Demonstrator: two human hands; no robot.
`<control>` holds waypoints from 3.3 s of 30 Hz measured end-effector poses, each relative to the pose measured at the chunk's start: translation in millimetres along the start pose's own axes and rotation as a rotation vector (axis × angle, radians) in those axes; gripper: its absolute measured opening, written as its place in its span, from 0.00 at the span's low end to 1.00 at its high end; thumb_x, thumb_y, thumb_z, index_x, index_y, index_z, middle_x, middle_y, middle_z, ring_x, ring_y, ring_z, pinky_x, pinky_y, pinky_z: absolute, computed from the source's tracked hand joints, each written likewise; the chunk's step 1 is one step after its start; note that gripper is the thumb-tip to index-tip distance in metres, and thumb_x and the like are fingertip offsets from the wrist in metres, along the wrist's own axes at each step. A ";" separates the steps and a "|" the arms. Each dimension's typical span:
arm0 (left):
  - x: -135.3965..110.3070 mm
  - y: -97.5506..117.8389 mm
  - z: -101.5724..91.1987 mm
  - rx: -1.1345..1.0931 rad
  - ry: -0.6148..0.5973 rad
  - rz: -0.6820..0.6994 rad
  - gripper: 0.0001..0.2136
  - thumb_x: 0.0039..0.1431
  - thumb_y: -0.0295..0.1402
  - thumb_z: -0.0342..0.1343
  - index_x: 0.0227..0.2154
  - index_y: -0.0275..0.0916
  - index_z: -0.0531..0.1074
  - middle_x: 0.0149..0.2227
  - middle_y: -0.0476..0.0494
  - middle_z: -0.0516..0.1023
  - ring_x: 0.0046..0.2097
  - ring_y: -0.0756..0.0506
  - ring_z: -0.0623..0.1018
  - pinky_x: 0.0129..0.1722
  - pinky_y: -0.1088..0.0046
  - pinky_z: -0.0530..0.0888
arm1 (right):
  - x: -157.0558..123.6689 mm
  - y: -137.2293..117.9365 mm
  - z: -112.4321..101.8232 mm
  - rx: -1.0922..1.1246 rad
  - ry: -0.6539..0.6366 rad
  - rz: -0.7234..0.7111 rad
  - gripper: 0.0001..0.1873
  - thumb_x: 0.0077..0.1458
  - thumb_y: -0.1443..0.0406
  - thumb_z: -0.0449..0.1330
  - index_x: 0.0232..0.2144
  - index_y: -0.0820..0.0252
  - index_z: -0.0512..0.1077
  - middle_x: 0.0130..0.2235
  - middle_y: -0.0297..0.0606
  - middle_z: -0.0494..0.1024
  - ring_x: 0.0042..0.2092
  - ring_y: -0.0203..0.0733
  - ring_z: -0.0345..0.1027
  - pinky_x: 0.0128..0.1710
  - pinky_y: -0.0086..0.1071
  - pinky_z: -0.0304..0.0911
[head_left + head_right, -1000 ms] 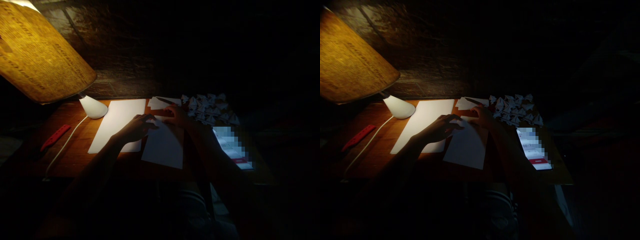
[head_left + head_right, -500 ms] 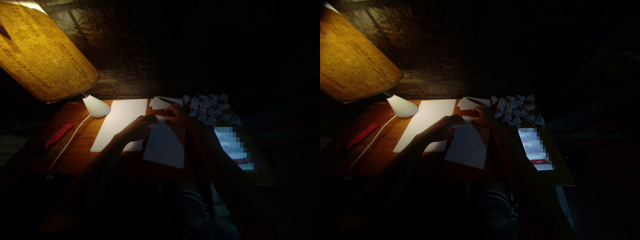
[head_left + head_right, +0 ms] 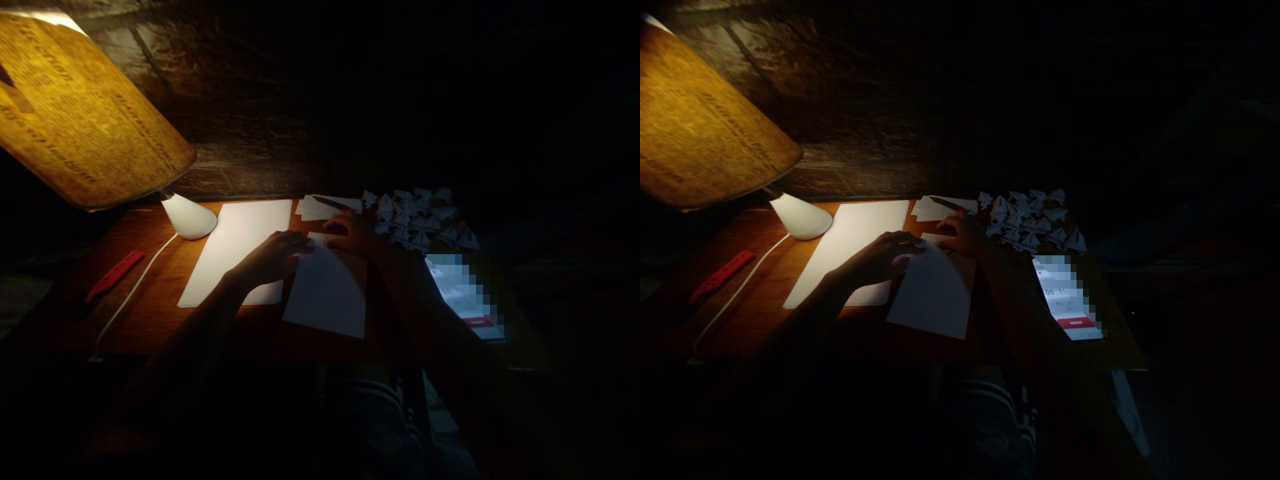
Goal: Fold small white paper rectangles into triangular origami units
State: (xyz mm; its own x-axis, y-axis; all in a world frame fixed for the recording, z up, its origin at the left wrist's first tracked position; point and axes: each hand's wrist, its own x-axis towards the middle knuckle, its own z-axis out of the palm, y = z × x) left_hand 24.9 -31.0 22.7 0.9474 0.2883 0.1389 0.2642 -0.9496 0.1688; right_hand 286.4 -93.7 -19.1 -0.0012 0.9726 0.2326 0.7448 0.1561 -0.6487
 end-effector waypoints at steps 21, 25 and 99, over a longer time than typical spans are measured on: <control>2.9 7.5 8.1 -0.019 0.034 -0.010 0.25 0.56 0.19 0.52 0.57 0.40 0.76 0.58 0.38 0.78 0.56 0.41 0.79 0.58 0.58 0.77 | -5.0 -23.6 10.9 -0.158 0.112 0.124 0.18 0.54 0.57 0.73 0.46 0.56 0.80 0.52 0.46 0.75 0.52 0.54 0.72 0.53 0.46 0.68; 4.8 6.8 9.7 -0.097 0.024 0.001 0.28 0.53 0.17 0.50 0.56 0.38 0.76 0.57 0.38 0.80 0.54 0.43 0.80 0.56 0.61 0.78 | -3.2 -21.7 11.5 -0.149 0.108 0.125 0.18 0.53 0.58 0.74 0.45 0.55 0.80 0.52 0.45 0.77 0.53 0.54 0.72 0.54 0.47 0.68; 10.7 23.5 2.9 0.074 -0.093 -0.125 0.38 0.55 0.21 0.52 0.69 0.51 0.67 0.54 0.38 0.72 0.57 0.36 0.74 0.57 0.53 0.71 | 2.9 0.3 -11.6 0.103 -0.088 -0.018 0.28 0.43 0.70 0.71 0.50 0.55 0.81 0.51 0.43 0.82 0.52 0.54 0.77 0.54 0.47 0.74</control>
State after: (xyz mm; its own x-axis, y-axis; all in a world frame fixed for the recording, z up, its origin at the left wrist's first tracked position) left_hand 41.8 -50.6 25.4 0.9181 0.3952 0.0296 0.3902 -0.9145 0.1067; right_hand 294.3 -92.9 -10.1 -0.0757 0.9801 0.1834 0.6719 0.1860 -0.7169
